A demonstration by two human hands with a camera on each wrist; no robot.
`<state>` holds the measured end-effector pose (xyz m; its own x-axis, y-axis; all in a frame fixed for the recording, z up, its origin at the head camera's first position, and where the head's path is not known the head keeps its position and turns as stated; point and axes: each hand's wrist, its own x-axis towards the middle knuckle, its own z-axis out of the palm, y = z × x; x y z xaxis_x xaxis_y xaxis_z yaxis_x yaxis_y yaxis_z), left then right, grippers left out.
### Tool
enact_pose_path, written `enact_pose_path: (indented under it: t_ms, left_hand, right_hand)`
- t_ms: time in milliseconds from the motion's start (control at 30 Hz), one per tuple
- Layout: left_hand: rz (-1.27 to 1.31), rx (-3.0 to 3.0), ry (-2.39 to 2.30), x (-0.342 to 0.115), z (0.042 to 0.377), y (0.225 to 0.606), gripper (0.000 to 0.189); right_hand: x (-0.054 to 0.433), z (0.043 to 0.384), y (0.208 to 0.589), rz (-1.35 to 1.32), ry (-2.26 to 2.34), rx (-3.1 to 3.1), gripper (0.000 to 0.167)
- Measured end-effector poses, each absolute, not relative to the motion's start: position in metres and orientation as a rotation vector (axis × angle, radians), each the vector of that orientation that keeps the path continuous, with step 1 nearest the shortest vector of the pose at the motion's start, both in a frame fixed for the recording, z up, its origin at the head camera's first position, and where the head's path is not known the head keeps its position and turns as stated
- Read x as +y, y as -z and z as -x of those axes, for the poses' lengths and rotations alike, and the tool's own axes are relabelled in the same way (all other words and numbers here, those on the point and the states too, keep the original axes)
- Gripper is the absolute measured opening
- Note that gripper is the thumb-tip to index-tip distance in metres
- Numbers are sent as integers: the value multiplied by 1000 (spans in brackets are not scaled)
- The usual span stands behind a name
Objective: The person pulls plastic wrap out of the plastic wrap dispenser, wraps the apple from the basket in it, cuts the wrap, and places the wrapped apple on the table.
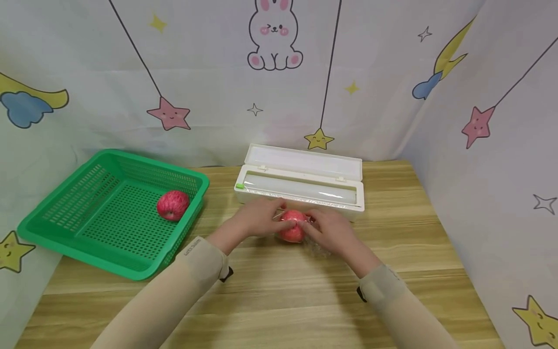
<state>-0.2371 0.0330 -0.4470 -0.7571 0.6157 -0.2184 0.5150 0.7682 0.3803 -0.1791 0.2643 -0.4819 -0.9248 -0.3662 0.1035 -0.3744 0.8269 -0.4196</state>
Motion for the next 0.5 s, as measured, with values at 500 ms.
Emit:
enact_pose_path:
  t_ms: [500]
  left_hand:
    - [-941, 2870, -410, 5, 229, 447, 62]
  right_hand:
    - [271, 174, 458, -563, -631, -2987, 38]
